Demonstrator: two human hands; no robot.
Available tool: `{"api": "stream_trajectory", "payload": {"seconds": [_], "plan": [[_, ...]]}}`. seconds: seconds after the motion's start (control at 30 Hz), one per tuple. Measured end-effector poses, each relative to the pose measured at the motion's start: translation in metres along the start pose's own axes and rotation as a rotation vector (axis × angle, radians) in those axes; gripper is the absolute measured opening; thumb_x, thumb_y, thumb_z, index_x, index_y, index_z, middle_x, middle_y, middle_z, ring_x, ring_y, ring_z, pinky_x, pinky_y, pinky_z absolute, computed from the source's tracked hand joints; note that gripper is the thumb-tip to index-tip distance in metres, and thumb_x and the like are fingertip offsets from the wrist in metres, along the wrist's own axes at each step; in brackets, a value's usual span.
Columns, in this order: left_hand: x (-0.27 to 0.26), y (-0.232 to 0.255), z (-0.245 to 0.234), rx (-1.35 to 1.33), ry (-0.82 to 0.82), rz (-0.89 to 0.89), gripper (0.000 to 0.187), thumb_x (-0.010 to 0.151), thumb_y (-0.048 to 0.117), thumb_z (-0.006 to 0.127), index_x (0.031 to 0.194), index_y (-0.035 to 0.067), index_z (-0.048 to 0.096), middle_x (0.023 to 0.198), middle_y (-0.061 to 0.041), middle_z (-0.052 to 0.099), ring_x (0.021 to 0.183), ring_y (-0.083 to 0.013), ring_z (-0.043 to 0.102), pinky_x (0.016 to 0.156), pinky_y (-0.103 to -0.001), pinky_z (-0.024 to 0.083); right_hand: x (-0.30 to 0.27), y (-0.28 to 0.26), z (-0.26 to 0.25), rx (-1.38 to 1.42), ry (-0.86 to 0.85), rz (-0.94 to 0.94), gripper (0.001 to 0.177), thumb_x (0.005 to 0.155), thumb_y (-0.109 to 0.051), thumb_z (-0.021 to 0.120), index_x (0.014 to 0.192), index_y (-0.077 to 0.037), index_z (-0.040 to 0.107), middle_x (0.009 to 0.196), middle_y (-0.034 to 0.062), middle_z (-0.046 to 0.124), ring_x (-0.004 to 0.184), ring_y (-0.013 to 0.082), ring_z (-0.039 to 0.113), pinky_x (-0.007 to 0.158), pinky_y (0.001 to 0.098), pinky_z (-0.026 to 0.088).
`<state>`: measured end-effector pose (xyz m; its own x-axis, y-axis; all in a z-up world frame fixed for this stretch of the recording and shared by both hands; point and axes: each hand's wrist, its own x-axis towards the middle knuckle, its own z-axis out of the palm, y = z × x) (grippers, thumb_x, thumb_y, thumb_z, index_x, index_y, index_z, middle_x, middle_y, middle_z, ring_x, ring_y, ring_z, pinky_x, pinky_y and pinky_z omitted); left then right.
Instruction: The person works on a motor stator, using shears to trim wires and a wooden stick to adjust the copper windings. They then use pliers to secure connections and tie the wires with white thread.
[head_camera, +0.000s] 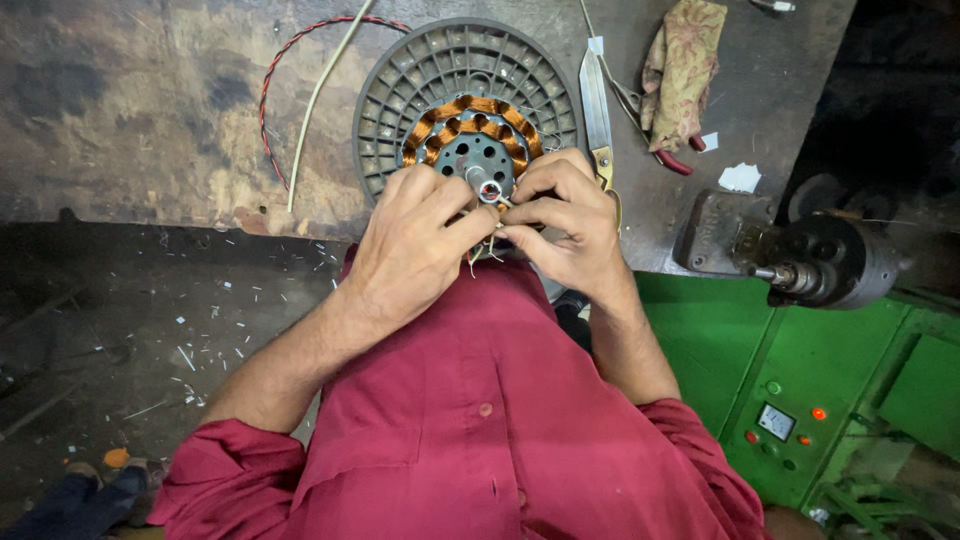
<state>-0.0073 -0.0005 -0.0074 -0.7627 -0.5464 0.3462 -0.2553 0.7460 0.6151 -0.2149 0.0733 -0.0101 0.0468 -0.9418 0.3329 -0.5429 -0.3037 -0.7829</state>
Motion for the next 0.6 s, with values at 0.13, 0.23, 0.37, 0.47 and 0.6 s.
{"api": "stream_trajectory", "payload": {"seconds": [0.13, 0.23, 0.37, 0.47, 0.6], "plan": [[-0.001, -0.001, 0.003, 0.066, 0.033, 0.01, 0.015, 0.088, 0.006, 0.07, 0.102, 0.012, 0.069, 0.098, -0.003, 0.054, 0.098, -0.0254, 0.053, 0.093, -0.044, 0.043, 0.0, 0.001, -0.002, -0.014, -0.009, -0.023, 0.023, 0.073, -0.005, 0.089, 0.091, -0.002, 0.075, 0.096, 0.0073, 0.065, 0.099, 0.0272, 0.062, 0.088, 0.039, 0.052], [-0.001, -0.003, 0.006, 0.072, 0.057, 0.01, 0.013, 0.089, 0.007, 0.071, 0.101, 0.012, 0.069, 0.098, -0.003, 0.054, 0.097, -0.0255, 0.052, 0.096, -0.044, 0.043, -0.001, 0.002, -0.004, -0.014, -0.008, -0.02, 0.02, 0.076, -0.001, 0.086, 0.092, -0.002, 0.074, 0.099, 0.0078, 0.067, 0.102, 0.0277, 0.064, 0.09, 0.0388, 0.053], [-0.003, -0.002, 0.008, 0.097, 0.09, -0.001, 0.012, 0.09, 0.009, 0.071, 0.101, 0.014, 0.069, 0.099, -0.002, 0.055, 0.097, -0.0257, 0.051, 0.1, -0.044, 0.042, -0.003, 0.002, -0.003, -0.001, 0.015, -0.015, 0.018, 0.076, 0.002, 0.085, 0.09, -0.002, 0.074, 0.097, 0.0078, 0.067, 0.101, 0.0271, 0.064, 0.09, 0.0388, 0.053], [-0.003, 0.0, 0.009, 0.13, 0.11, -0.007, 0.012, 0.091, 0.011, 0.072, 0.102, 0.015, 0.07, 0.099, -0.001, 0.055, 0.097, -0.0251, 0.051, 0.102, -0.044, 0.041, -0.003, 0.003, 0.0, 0.014, 0.034, 0.0, 0.017, 0.076, 0.002, 0.084, 0.089, -0.002, 0.074, 0.095, 0.0073, 0.067, 0.1, 0.0265, 0.065, 0.089, 0.0385, 0.054], [-0.003, 0.001, 0.012, 0.171, 0.11, -0.009, 0.014, 0.093, 0.014, 0.074, 0.107, 0.014, 0.071, 0.102, 0.0, 0.057, 0.099, -0.0236, 0.052, 0.104, -0.044, 0.04, -0.004, 0.004, 0.001, 0.019, 0.042, -0.008, 0.017, 0.076, 0.002, 0.085, 0.088, -0.002, 0.073, 0.094, 0.0072, 0.067, 0.099, 0.0267, 0.065, 0.088, 0.0383, 0.053]]}}
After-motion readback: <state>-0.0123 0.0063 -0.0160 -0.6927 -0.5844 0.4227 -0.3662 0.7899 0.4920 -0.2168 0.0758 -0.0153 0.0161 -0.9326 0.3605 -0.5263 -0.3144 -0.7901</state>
